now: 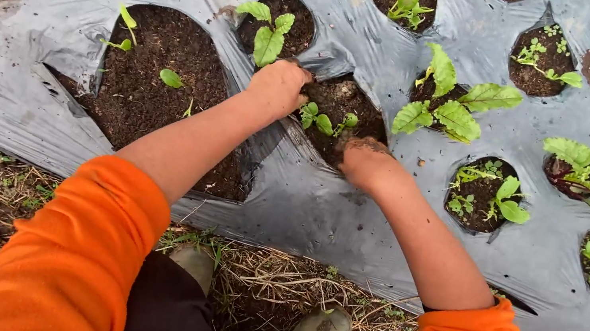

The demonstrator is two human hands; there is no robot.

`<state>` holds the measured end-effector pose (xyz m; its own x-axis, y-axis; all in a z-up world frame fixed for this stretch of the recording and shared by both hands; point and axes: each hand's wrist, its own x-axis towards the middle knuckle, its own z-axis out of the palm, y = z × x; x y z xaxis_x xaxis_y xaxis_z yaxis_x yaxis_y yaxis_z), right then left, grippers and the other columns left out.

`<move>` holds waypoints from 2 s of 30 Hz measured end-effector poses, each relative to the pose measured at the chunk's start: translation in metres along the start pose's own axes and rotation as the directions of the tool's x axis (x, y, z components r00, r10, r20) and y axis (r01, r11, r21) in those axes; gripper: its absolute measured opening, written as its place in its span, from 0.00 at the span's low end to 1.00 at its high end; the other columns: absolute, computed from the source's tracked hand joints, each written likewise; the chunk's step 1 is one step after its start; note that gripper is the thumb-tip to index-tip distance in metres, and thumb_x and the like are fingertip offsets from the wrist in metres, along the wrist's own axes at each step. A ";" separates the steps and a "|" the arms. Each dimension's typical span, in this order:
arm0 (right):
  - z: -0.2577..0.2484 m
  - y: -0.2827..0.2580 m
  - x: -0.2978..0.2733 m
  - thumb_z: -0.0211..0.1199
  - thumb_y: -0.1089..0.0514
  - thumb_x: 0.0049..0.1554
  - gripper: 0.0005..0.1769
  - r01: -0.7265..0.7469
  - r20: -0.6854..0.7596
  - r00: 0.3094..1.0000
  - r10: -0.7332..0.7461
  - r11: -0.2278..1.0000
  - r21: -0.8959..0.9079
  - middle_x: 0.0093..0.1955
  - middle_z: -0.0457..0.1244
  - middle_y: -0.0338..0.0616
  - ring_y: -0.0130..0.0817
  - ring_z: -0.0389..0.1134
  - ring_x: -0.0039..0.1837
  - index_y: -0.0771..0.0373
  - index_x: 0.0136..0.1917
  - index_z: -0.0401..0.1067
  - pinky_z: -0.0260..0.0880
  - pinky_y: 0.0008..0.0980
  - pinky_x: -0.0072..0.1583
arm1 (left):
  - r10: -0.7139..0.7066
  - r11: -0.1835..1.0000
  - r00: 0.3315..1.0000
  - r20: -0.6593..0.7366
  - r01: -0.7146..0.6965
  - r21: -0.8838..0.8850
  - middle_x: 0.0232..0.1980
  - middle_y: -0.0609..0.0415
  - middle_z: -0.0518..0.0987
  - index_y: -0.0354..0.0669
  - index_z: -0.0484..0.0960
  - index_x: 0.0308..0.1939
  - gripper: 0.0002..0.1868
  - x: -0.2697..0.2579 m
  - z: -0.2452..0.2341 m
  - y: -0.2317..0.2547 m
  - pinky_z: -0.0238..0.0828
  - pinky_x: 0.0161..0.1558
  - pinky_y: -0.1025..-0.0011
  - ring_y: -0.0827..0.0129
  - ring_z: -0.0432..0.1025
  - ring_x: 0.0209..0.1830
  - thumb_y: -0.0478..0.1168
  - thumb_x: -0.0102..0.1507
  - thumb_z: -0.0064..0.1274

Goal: The person kneels on the ground and weeds around small plants growing through holes in a black plastic sheet. They pull out small unwanted plants by hand and discard them to the side.

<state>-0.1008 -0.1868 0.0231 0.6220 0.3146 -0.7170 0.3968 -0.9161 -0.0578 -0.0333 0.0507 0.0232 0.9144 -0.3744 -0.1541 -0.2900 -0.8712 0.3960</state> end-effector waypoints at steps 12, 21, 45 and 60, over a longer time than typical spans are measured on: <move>0.000 -0.023 -0.017 0.64 0.44 0.61 0.31 0.092 -0.269 0.960 0.081 0.816 0.571 0.58 0.67 0.69 0.63 0.68 0.65 0.76 0.61 0.70 0.71 0.56 0.62 | -0.113 0.970 0.963 0.245 0.054 0.236 0.49 0.43 0.85 0.42 0.84 0.52 0.26 -0.023 -0.044 0.070 0.79 0.50 0.45 0.45 0.80 0.51 0.56 0.60 0.63; -0.007 -0.071 -0.017 0.61 0.56 0.65 0.32 0.155 -0.431 0.901 0.051 0.890 0.429 0.63 0.63 0.77 0.69 0.64 0.68 0.83 0.72 0.60 0.69 0.59 0.64 | -0.164 0.986 0.974 0.157 0.159 0.046 0.54 0.48 0.83 0.57 0.84 0.58 0.27 0.007 -0.020 0.029 0.81 0.51 0.51 0.50 0.78 0.55 0.49 0.55 0.63; 0.039 0.004 0.059 0.67 0.64 0.59 0.49 -0.184 -0.281 0.887 0.366 0.840 0.511 0.79 0.45 0.72 0.67 0.58 0.74 0.68 0.83 0.42 0.69 0.58 0.65 | -0.095 0.993 0.980 0.173 0.081 0.089 0.33 0.41 0.83 0.29 0.84 0.46 0.26 -0.019 -0.003 0.000 0.83 0.34 0.57 0.50 0.82 0.37 0.48 0.54 0.70; -0.004 -0.026 -0.116 0.55 0.50 0.64 0.36 0.006 -0.259 0.882 0.394 0.540 0.842 0.80 0.52 0.51 0.44 0.55 0.79 0.60 0.81 0.52 0.60 0.41 0.73 | 0.026 0.942 0.863 0.505 -0.190 0.275 0.31 0.44 0.84 0.36 0.88 0.36 0.09 -0.039 0.023 0.084 0.79 0.33 0.43 0.53 0.81 0.32 0.38 0.63 0.55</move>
<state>-0.1806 -0.1985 0.1105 0.8796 -0.0191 -0.4754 -0.3504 -0.7018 -0.6202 -0.0996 -0.0153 0.0420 0.6385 -0.5060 -0.5799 -0.5246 -0.8375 0.1532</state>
